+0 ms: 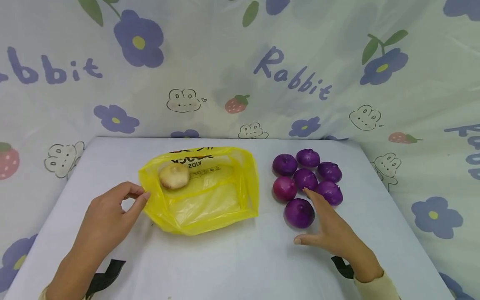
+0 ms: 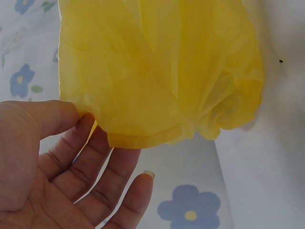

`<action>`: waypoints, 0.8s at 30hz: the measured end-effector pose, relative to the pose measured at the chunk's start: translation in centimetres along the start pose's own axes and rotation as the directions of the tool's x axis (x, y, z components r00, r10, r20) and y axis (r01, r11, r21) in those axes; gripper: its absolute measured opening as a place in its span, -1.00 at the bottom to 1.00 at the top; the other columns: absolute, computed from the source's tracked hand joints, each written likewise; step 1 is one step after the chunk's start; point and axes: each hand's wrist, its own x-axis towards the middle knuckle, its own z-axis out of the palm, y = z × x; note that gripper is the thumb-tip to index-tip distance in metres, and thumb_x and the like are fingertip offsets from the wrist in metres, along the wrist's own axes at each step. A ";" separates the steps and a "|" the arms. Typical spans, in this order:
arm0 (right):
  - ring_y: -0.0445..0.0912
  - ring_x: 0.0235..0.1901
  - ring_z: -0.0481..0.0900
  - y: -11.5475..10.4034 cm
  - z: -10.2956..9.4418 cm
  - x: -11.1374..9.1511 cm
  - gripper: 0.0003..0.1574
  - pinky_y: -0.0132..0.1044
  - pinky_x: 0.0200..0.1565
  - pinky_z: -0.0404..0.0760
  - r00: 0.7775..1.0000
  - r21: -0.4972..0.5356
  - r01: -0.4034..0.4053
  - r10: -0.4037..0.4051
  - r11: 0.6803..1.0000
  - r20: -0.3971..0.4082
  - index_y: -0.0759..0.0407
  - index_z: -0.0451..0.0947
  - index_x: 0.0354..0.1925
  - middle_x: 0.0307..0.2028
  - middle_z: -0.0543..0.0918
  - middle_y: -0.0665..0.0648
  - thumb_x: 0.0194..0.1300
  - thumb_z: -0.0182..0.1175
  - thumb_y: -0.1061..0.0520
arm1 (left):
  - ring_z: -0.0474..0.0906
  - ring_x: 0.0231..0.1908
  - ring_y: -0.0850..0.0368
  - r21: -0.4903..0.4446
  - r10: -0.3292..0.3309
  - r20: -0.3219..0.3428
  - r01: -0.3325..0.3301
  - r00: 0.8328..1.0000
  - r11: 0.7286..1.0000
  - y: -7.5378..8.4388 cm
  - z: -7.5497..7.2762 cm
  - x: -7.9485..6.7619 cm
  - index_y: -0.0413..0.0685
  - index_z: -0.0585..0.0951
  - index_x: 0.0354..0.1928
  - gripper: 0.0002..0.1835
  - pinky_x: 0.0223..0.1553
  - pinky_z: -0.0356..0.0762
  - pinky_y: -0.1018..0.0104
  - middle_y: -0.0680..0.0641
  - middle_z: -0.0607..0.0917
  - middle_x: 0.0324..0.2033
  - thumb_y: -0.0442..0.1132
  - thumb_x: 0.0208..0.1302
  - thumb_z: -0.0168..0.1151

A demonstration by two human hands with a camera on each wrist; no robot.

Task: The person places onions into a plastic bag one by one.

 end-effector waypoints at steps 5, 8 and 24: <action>0.31 0.56 0.05 0.3 0.8 0.0 0.65 0.39 0.38 0.21 0.998 -0.003 -0.054 0.054 0.999 0.030 0.08 -0.11 0.67 0.62 0.06 0.29 -0.05 0.59 -0.46 | 0.53 -0.34 0.03 -0.004 0.016 -0.003 -0.016 1.000 1.000 0.0 -0.1 0.0 -0.05 0.66 -0.07 -0.81 -0.38 0.50 0.21 -0.11 0.77 -0.16 -0.14 0.42 0.39; 0.34 0.55 0.06 0.5 1.0 0.0 0.62 0.40 0.36 0.21 0.996 -0.014 -0.081 0.082 0.997 0.035 0.11 -0.10 0.66 0.61 0.05 0.34 -0.01 0.56 -0.48 | 0.53 -0.36 0.05 -0.018 0.036 -0.013 -0.036 0.999 0.999 0.1 -0.1 0.1 -0.04 0.67 -0.08 -0.83 -0.40 0.48 0.24 -0.10 0.77 -0.17 -0.15 0.41 0.40; 0.37 0.52 0.13 1.6 1.7 0.3 0.48 0.35 0.40 0.20 0.996 0.003 -0.082 0.082 0.997 0.027 0.32 0.00 0.61 0.55 0.15 0.43 0.10 0.58 -0.32 | 0.51 -0.37 0.05 -0.031 0.019 -0.003 -0.019 1.000 0.999 0.1 -0.5 0.1 -0.06 0.67 -0.07 -0.83 -0.40 0.49 0.24 -0.12 0.77 -0.17 -0.16 0.43 0.38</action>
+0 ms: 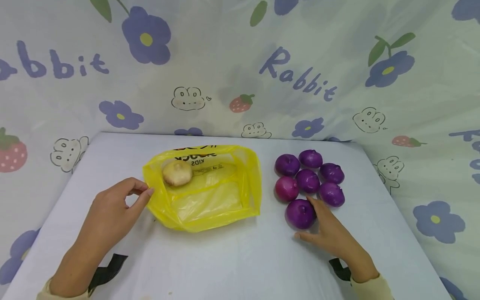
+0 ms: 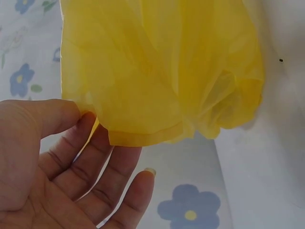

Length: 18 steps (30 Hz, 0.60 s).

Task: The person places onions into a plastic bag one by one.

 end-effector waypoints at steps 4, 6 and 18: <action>0.37 0.51 0.16 0.3 0.1 0.0 0.43 0.34 0.40 0.21 1.000 0.012 0.008 -0.008 1.000 -0.019 0.34 0.04 0.59 0.54 0.18 0.43 0.12 0.58 -0.30 | 0.50 -0.38 0.06 0.004 -0.004 0.002 0.004 1.000 1.000 0.0 0.0 -0.1 -0.05 0.67 -0.07 -0.84 -0.40 0.49 0.25 -0.12 0.77 -0.16 -0.15 0.43 0.37; 0.37 0.50 0.17 0.4 0.2 0.1 0.41 0.34 0.39 0.22 1.000 0.013 0.006 -0.006 1.000 -0.025 0.35 0.07 0.58 0.53 0.20 0.44 0.12 0.57 -0.30 | 0.49 -0.39 0.06 0.005 0.000 -0.001 0.000 1.000 1.000 -0.1 0.0 -0.1 -0.05 0.67 -0.07 -0.84 -0.41 0.48 0.26 -0.11 0.77 -0.17 -0.15 0.43 0.37; 0.36 0.45 0.27 0.8 0.7 -0.1 0.30 0.35 0.37 0.27 0.998 0.019 -0.018 0.019 1.000 -0.053 0.29 0.20 0.51 0.47 0.31 0.41 0.13 0.53 -0.38 | 0.48 -0.39 0.06 0.008 0.011 -0.010 -0.011 1.000 1.000 -0.3 0.3 0.0 -0.04 0.67 -0.09 -0.84 -0.42 0.46 0.27 -0.11 0.77 -0.17 -0.16 0.42 0.39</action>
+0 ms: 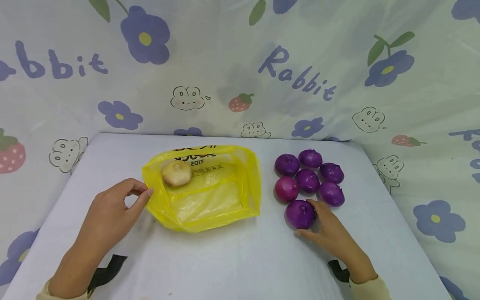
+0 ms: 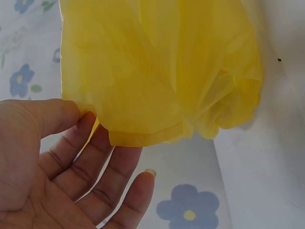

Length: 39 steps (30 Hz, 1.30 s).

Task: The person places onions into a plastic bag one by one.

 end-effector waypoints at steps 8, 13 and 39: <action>0.32 0.39 0.39 0.3 0.2 -0.3 0.25 0.32 0.32 0.37 0.999 0.006 0.034 -0.033 0.999 -0.038 0.27 0.26 0.48 0.42 0.40 0.37 0.13 0.54 -0.37 | 0.49 -0.38 0.06 -0.003 -0.005 0.010 0.005 1.000 1.000 -0.1 0.2 0.0 -0.02 0.68 -0.09 -0.85 -0.39 0.46 0.23 -0.09 0.77 -0.17 -0.14 0.42 0.39; 0.22 0.26 0.55 0.0 0.3 0.0 0.21 0.13 0.20 0.58 0.997 0.038 0.052 -0.050 0.998 -0.061 0.25 0.32 0.45 0.32 0.51 0.29 0.08 0.60 -0.31 | 0.49 -0.39 0.07 -0.002 -0.007 0.003 0.007 1.000 1.000 -0.3 0.1 -0.1 -0.02 0.67 -0.08 -0.84 -0.41 0.45 0.26 -0.09 0.77 -0.17 -0.14 0.42 0.38; 0.04 0.29 0.54 -3.1 -0.5 -0.5 0.14 0.02 0.21 0.57 0.988 0.177 0.144 -0.131 0.974 -0.083 0.05 0.36 0.46 0.28 0.55 0.01 0.04 0.65 -0.22 | 0.52 -0.36 0.04 -0.003 -0.021 0.019 0.021 1.000 1.000 -0.2 0.0 0.0 -0.02 0.68 -0.08 -0.85 -0.38 0.47 0.17 -0.11 0.77 -0.15 -0.14 0.43 0.38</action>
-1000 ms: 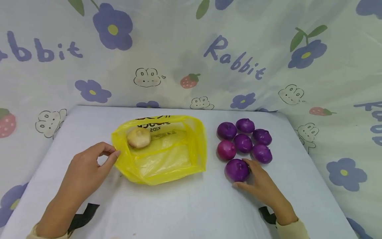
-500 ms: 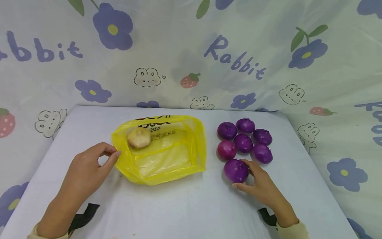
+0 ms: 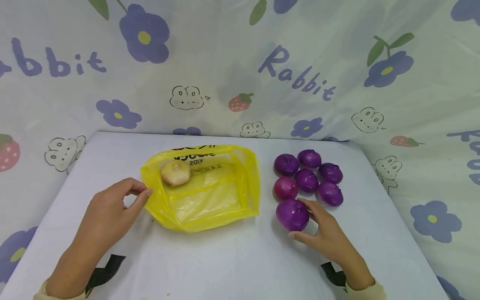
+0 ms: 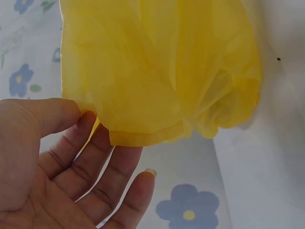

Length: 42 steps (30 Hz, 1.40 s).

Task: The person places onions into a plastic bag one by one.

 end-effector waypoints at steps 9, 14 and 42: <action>0.06 0.35 0.49 -2.5 -0.3 0.9 0.20 -0.01 0.21 0.57 0.997 -0.014 0.077 -0.077 0.997 0.005 0.04 0.32 0.51 0.42 0.46 0.07 0.05 0.64 -0.24 | 0.53 -0.34 0.06 -0.016 -0.006 0.005 0.006 1.000 1.000 0.2 -0.1 -0.1 0.02 0.68 -0.08 -0.85 -0.37 0.48 0.20 -0.07 0.77 -0.15 -0.11 0.45 0.36; -0.01 0.31 0.51 -3.8 -0.4 1.8 0.22 -0.04 0.21 0.58 0.992 -0.039 0.129 -0.129 0.991 0.010 -0.02 0.26 0.55 0.36 0.48 -0.01 0.07 0.63 -0.24 | 0.52 -0.36 0.06 -0.014 0.011 -0.005 -0.011 1.000 1.000 0.2 -0.4 0.0 -0.01 0.68 -0.10 -0.86 -0.38 0.47 0.18 -0.08 0.78 -0.16 -0.13 0.44 0.36; -0.02 0.31 0.54 -8.9 -1.3 5.9 0.19 0.05 0.24 0.56 0.967 -0.026 0.252 -0.251 0.967 0.036 0.07 0.20 0.53 0.38 0.51 0.07 0.13 0.64 -0.06 | 0.58 -0.28 0.00 -0.005 -0.002 0.031 0.002 1.000 1.000 0.8 -0.3 -0.3 -0.04 0.68 -0.08 -0.81 -0.31 0.55 0.08 -0.08 0.77 -0.15 -0.09 0.45 0.36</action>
